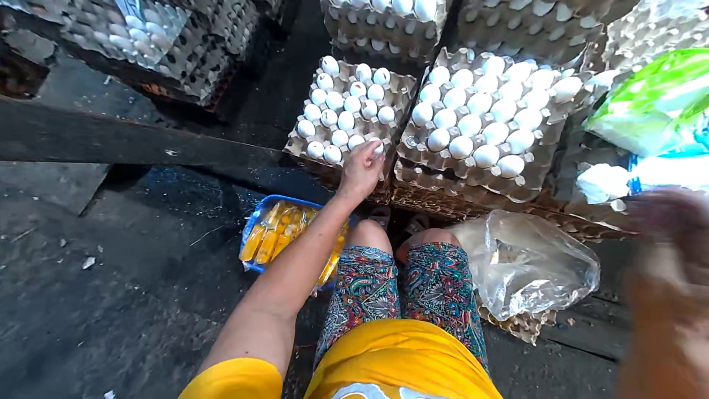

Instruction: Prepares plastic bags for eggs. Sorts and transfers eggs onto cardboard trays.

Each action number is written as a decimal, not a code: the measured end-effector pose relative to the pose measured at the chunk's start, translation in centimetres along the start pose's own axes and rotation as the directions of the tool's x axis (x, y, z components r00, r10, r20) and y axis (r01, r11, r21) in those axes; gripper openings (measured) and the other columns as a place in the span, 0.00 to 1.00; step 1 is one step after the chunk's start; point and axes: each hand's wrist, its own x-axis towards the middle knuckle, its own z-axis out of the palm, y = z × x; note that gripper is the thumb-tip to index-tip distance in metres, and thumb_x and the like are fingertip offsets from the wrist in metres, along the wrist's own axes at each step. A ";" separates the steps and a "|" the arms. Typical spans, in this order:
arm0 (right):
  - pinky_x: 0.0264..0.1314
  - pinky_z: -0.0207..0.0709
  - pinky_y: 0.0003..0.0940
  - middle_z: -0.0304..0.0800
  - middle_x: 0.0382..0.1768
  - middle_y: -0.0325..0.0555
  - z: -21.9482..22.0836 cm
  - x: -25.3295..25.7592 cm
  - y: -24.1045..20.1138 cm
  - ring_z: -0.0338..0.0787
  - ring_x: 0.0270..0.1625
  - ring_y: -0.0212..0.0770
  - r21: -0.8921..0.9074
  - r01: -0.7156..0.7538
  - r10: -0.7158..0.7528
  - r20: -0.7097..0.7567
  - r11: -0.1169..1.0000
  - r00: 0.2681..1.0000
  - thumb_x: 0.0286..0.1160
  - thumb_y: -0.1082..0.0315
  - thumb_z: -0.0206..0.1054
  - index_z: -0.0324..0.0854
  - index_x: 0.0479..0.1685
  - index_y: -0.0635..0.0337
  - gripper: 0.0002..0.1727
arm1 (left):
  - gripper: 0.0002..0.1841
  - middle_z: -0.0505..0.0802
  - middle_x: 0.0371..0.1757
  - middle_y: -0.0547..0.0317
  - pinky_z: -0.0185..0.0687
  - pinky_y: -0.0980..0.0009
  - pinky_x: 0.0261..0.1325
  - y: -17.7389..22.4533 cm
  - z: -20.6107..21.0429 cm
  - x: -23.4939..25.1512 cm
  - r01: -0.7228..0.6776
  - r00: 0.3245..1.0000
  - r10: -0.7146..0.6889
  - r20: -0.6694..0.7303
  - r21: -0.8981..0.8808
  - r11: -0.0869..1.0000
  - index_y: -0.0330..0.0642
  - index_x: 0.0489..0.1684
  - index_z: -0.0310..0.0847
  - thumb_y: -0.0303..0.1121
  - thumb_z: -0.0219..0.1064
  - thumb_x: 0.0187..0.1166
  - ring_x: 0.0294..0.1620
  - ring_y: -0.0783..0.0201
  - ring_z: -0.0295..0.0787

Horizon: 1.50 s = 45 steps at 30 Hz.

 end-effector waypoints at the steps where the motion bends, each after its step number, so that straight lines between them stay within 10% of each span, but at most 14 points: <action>1: 0.70 0.82 0.38 0.84 0.66 0.62 2.1 -0.3 0.1 0.88 0.65 0.39 0.038 -0.064 0.061 0.064 0.997 0.996 0.90 0.65 0.53 0.71 0.74 0.77 0.24 | 0.22 0.80 0.79 0.40 0.77 0.58 0.77 0.8 0.2 1.2 -0.012 1.000 0.012 0.009 -0.003 1.000 0.36 0.79 0.76 0.34 0.60 0.89 0.74 0.52 0.82; 4: 0.88 0.62 0.47 0.67 0.86 0.63 6.9 0.7 1.2 0.69 0.87 0.49 0.028 -0.342 0.333 0.161 0.939 0.929 0.92 0.49 0.44 0.62 0.88 0.65 0.35 | 0.25 0.81 0.78 0.40 0.72 0.52 0.81 2.9 1.0 4.8 0.017 0.998 -0.017 0.062 -0.008 1.000 0.37 0.84 0.70 0.40 0.56 0.92 0.77 0.49 0.80; 12: 0.93 0.51 0.55 0.53 0.92 0.65 12.3 4.3 2.5 0.58 0.93 0.56 0.011 -0.621 0.618 0.074 0.784 0.782 0.92 0.40 0.40 0.45 0.95 0.63 0.43 | 0.34 0.69 0.89 0.42 0.58 0.44 0.88 5.3 2.8 11.4 0.233 0.945 -0.188 0.269 -0.145 0.962 0.41 0.93 0.55 0.54 0.39 0.95 0.89 0.47 0.63; 18: 0.78 0.67 0.67 0.75 0.78 0.66 12.8 7.1 4.5 0.77 0.79 0.63 -0.017 -0.719 0.719 0.007 0.695 0.695 0.91 0.35 0.38 0.55 0.92 0.59 0.43 | 0.37 0.74 0.84 0.38 0.59 0.43 0.87 5.2 4.0 13.9 0.279 0.934 -0.228 0.274 -0.166 0.946 0.36 0.85 0.67 0.58 0.34 0.94 0.87 0.46 0.67; 28: 0.88 0.59 0.54 0.69 0.85 0.61 13.3 9.6 6.2 0.68 0.87 0.52 0.232 -0.808 0.836 -0.042 0.541 0.547 0.88 0.36 0.50 0.59 0.90 0.65 0.45 | 0.37 0.60 0.94 0.49 0.43 0.43 0.94 5.3 5.5 14.4 0.282 0.922 -0.208 0.326 -0.196 0.939 0.44 0.95 0.53 0.59 0.35 0.94 0.95 0.52 0.49; 36: 0.77 0.66 0.61 0.78 0.74 0.65 13.3 10.7 6.1 0.76 0.77 0.56 0.168 -0.860 0.875 -0.036 0.481 0.483 0.86 0.34 0.53 0.74 0.77 0.65 0.41 | 0.37 0.69 0.89 0.46 0.52 0.41 0.90 4.9 5.3 15.2 0.241 0.942 -0.177 0.286 -0.208 0.948 0.46 0.87 0.68 0.63 0.42 0.91 0.91 0.49 0.59; 45: 0.73 0.71 0.50 0.82 0.67 0.60 14.0 10.5 6.1 0.81 0.68 0.47 0.262 -0.772 0.813 -0.109 0.579 0.573 0.89 0.44 0.54 0.75 0.73 0.68 0.33 | 0.34 0.73 0.85 0.40 0.59 0.44 0.88 5.9 5.1 14.4 0.174 0.961 -0.102 0.258 -0.276 0.945 0.39 0.89 0.62 0.55 0.40 0.94 0.87 0.48 0.67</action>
